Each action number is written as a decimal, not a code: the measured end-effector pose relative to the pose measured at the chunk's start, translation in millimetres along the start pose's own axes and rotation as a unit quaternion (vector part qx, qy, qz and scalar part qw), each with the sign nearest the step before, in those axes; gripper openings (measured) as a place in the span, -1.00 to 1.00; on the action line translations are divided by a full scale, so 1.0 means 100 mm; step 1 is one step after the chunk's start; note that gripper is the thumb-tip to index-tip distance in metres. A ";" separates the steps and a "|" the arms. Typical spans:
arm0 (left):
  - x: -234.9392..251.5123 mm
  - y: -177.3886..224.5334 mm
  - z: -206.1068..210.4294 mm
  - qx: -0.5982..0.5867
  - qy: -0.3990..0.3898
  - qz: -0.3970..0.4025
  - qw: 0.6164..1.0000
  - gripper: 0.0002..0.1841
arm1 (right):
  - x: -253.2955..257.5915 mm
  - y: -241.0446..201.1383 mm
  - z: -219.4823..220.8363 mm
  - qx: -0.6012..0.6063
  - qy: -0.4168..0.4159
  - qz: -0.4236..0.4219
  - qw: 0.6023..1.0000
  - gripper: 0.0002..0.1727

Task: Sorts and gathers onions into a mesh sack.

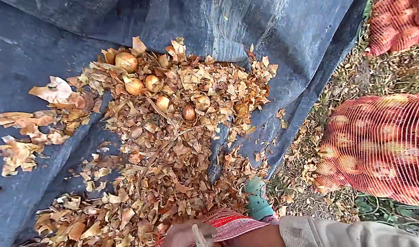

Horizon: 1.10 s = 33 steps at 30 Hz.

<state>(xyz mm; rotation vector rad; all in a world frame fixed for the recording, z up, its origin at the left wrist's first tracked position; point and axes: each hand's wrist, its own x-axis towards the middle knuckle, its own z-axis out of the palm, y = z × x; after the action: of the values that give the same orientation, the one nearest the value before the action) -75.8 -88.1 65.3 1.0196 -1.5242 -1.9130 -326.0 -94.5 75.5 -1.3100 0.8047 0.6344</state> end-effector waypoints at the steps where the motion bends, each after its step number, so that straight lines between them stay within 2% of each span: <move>1: 0.31 -0.06 -0.17 0.089 0.085 0.028 0.992 -0.58 | 0.05 0.00 -0.16 -0.042 -0.042 -0.058 0.997 -0.77; 3: 1.04 -0.19 -0.58 0.278 0.218 0.081 0.932 -0.70 | 0.08 -0.12 -0.64 -0.035 -0.053 -0.172 0.983 -0.74; 5: 1.67 -0.24 -0.89 0.374 0.245 0.057 0.892 -0.78 | -0.02 -0.33 -1.20 0.006 0.041 -0.253 0.967 -0.70; 6: 1.90 -0.22 -0.96 0.397 0.234 0.016 0.887 -0.77 | -0.05 -0.41 -1.46 -0.004 0.123 -0.255 0.959 -0.69; 9: 2.33 -0.11 -0.86 0.454 0.164 -0.123 0.867 -0.63 | 0.17 -0.46 -2.21 -0.120 0.399 -0.123 0.901 -0.77; 10: 2.36 -0.14 -0.80 0.469 0.139 -0.172 0.855 -0.59 | 0.35 -0.39 -2.38 -0.140 0.451 -0.080 0.878 -0.77; 12: 2.35 -0.22 -0.73 0.473 0.124 -0.238 0.839 -0.50 | 0.73 -0.26 -2.60 -0.138 0.494 -0.030 0.858 -0.69; 15: 2.01 -0.35 -0.67 0.423 0.146 -0.229 0.864 -0.47 | 1.08 -0.14 -2.46 -0.081 0.523 -0.012 0.848 -0.66; 19: 1.24 -0.36 -0.65 0.238 0.162 -0.240 0.927 -0.38 | 1.05 -0.18 -2.15 -0.099 0.500 0.025 0.860 -0.66; 21: 1.08 -0.30 -0.78 0.123 0.221 -0.233 0.939 -0.56 | 1.01 -0.21 -2.16 -0.101 0.489 0.043 0.865 -0.57; 23: 1.21 -0.21 -1.00 0.073 0.315 -0.211 0.923 -0.86 | 1.02 -0.33 -2.26 -0.099 0.443 0.086 0.887 -0.32; 24: 1.35 -0.17 -1.13 0.105 0.346 -0.199 0.911 -0.94 | 1.06 -0.38 -2.31 -0.095 0.423 0.102 0.895 -0.22; 26: 1.74 -0.08 -1.41 0.259 0.362 -0.196 0.874 -0.66 | 1.15 -0.46 -2.37 -0.088 0.410 0.117 0.901 -0.30; 28: 2.08 0.00 -1.55 0.395 0.294 -0.269 0.827 -0.51 | 1.17 -0.49 -2.33 -0.087 0.408 0.092 0.904 -0.49; 30: 2.30 0.00 -1.49 0.471 0.231 -0.342 0.780 -0.39 | 1.09 -0.42 -2.21 -0.095 0.408 0.027 0.908 -0.63; 32: 2.36 0.00 -1.44 0.488 0.207 -0.357 0.769 -0.36 | 0.97 -0.36 -2.17 -0.091 0.421 -0.030 0.902 -0.53; 33: 2.35 0.00 -1.43 0.491 0.197 -0.355 0.771 -0.37 | 0.92 -0.36 -2.20 -0.098 0.435 -0.028 0.895 -0.46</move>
<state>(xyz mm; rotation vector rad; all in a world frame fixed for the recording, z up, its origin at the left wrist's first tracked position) -103.9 -352.2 -7.8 2.5588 -2.0404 -0.9595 -276.8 -320.5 7.4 -1.8210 1.4406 0.0377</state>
